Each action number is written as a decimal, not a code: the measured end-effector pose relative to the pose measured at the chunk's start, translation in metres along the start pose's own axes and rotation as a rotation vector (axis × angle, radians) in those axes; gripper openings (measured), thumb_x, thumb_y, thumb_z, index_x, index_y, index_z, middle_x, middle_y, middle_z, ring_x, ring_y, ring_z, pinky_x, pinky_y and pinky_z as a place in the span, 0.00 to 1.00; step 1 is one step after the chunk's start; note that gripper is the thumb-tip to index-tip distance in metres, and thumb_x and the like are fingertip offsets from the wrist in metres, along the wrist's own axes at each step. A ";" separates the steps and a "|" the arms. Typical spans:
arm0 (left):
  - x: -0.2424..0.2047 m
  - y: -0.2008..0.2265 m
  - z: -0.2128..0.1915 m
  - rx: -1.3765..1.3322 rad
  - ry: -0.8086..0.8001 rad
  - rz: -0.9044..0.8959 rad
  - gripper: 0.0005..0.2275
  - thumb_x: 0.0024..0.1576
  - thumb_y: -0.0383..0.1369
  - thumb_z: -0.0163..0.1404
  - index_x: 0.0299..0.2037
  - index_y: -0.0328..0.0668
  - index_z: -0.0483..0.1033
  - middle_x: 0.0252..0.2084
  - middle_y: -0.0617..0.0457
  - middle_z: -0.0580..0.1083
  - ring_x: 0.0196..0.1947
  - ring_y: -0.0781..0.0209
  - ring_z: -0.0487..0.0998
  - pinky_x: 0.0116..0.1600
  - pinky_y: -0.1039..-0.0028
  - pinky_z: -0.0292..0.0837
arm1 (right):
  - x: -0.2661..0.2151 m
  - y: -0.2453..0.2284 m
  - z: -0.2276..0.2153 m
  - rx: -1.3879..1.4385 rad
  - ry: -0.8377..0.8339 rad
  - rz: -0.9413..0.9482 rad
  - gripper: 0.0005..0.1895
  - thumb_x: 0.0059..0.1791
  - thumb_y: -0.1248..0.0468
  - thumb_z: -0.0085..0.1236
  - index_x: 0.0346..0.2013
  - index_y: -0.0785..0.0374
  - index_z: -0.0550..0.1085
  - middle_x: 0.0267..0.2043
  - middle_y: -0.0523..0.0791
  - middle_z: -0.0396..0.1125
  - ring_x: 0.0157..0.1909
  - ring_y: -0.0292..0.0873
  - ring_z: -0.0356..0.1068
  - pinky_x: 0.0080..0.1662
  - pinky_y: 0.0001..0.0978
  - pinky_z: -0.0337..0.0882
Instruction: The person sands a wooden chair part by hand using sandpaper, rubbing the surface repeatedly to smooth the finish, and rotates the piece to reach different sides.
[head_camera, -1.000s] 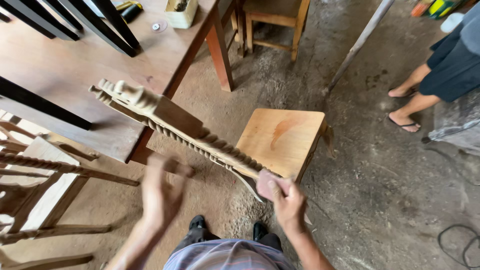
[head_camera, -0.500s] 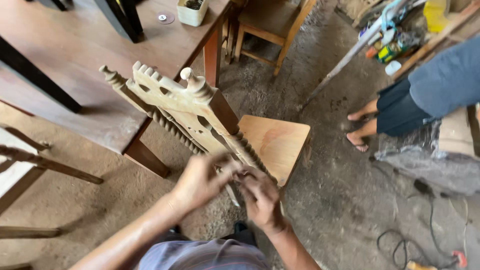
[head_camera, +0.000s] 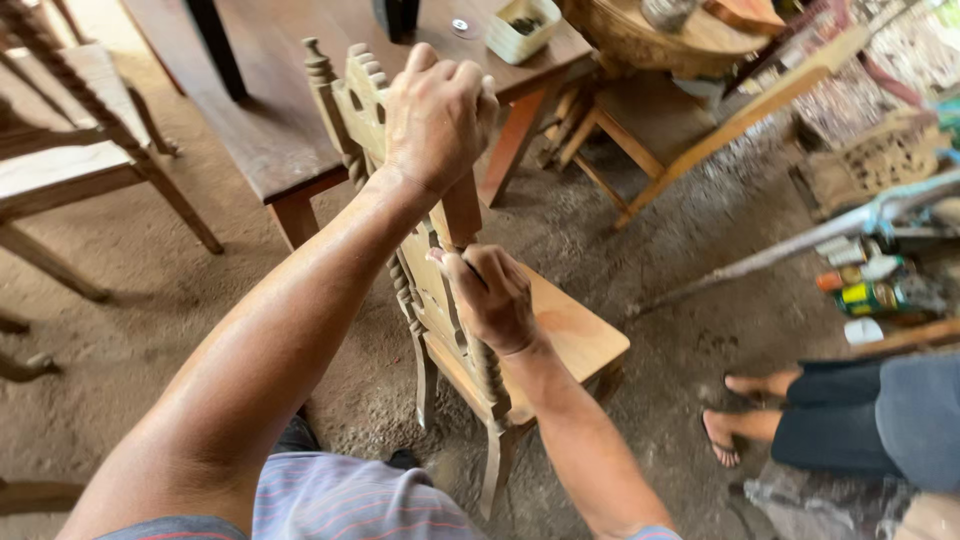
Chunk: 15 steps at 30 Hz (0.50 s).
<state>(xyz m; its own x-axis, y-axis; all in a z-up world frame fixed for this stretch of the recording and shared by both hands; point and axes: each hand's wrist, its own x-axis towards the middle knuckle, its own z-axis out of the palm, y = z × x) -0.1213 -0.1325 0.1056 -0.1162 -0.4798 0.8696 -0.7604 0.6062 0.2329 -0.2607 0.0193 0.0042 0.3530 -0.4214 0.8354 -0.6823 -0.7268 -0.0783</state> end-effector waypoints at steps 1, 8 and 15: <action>0.000 -0.001 0.001 0.014 -0.084 -0.004 0.12 0.65 0.33 0.51 0.27 0.43 0.71 0.26 0.50 0.74 0.36 0.52 0.71 0.37 0.61 0.70 | -0.006 0.015 0.006 -0.106 -0.050 -0.199 0.09 0.54 0.65 0.66 0.42 0.67 0.75 0.35 0.42 0.63 0.32 0.40 0.67 0.35 0.31 0.72; 0.004 0.007 -0.002 0.069 -0.107 -0.005 0.12 0.60 0.35 0.51 0.25 0.42 0.71 0.23 0.50 0.72 0.35 0.53 0.70 0.33 0.61 0.68 | -0.036 0.034 -0.006 0.060 0.046 0.089 0.08 0.52 0.74 0.59 0.32 0.62 0.69 0.34 0.42 0.67 0.33 0.37 0.65 0.33 0.29 0.68; 0.003 0.007 -0.006 0.045 -0.076 0.026 0.14 0.62 0.37 0.53 0.25 0.41 0.71 0.24 0.49 0.71 0.35 0.52 0.69 0.40 0.61 0.70 | -0.020 0.016 -0.028 -0.010 -0.025 -0.009 0.06 0.51 0.74 0.58 0.41 0.66 0.72 0.34 0.46 0.64 0.36 0.44 0.66 0.38 0.35 0.71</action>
<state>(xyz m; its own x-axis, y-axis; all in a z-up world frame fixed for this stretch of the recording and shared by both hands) -0.1227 -0.1256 0.1122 -0.1828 -0.5123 0.8391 -0.7841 0.5908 0.1899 -0.2967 0.0319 0.0015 0.3748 -0.4289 0.8219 -0.6857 -0.7249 -0.0656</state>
